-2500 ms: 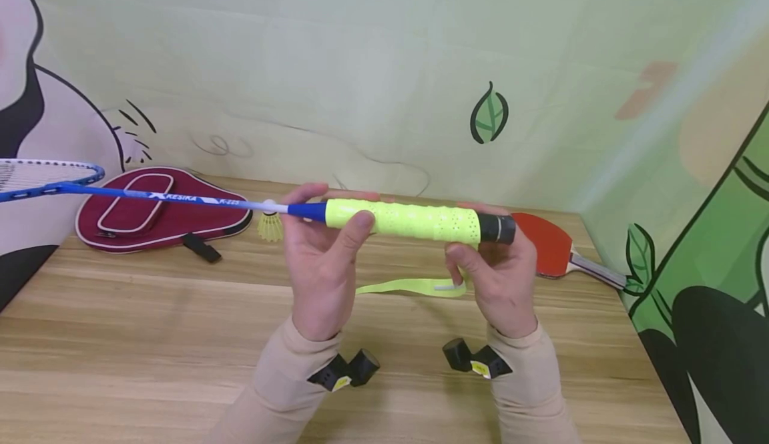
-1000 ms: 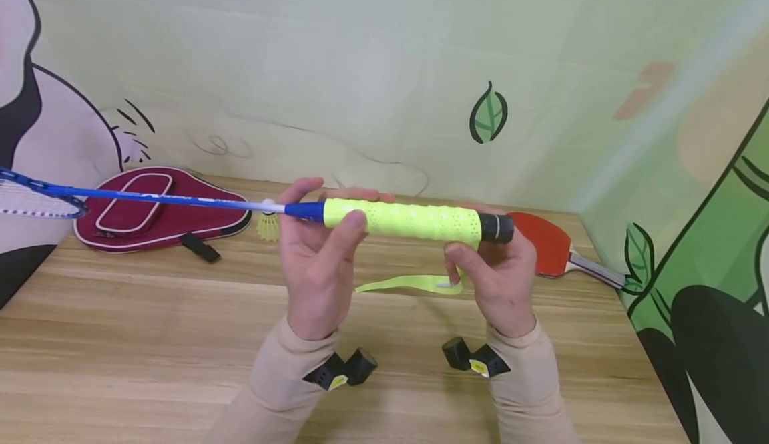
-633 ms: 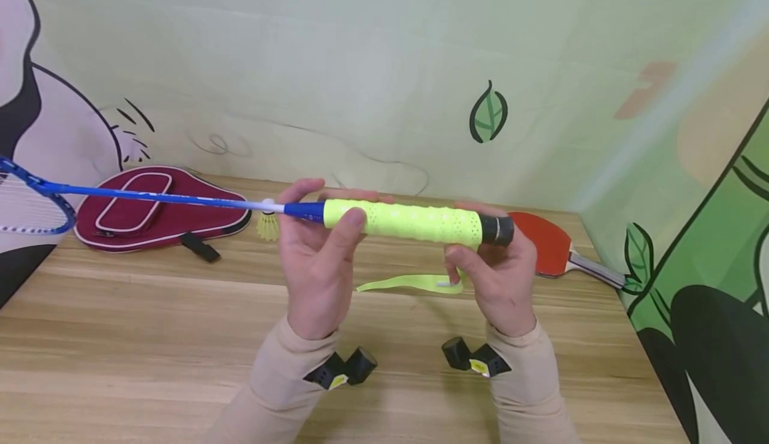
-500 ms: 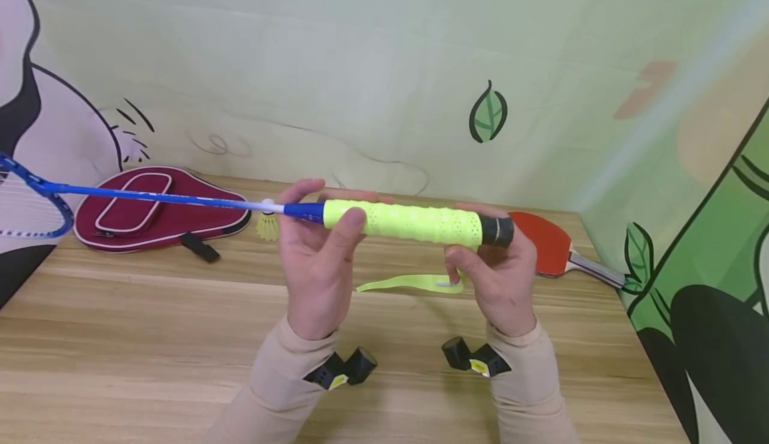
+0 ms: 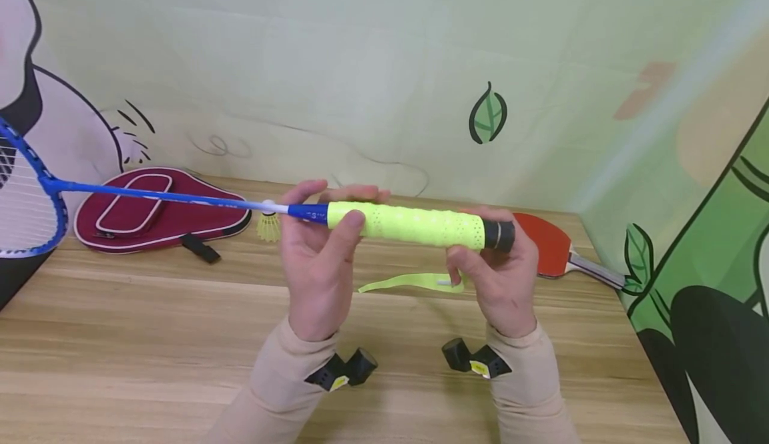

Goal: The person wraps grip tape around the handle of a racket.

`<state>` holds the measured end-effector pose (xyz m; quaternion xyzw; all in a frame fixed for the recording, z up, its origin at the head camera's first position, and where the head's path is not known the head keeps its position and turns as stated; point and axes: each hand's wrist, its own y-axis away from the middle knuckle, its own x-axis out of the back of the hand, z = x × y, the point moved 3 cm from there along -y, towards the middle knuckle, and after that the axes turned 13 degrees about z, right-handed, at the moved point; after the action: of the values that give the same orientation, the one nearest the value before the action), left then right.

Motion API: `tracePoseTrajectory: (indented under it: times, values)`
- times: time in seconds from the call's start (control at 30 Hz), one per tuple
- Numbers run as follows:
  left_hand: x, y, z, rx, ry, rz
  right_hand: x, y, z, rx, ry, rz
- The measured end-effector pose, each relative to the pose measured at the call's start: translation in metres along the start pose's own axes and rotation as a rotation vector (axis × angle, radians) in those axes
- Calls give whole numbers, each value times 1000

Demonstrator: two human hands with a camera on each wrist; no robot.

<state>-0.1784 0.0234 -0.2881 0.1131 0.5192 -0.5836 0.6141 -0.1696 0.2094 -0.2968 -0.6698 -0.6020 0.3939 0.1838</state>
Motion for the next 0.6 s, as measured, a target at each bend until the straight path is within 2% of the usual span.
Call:
tracePoseTrajectory:
  times: [0.13,0.23,0.6]
  values:
    - [-1,0,1,-2,34,-72,0,0,1,2,-8,2]
    - [-1,1,2,5,36,-92,0,-1,1,10,-13,-9]
    - [-1,2,0,25,2,-47,2,-2,0,2,-12,-25]
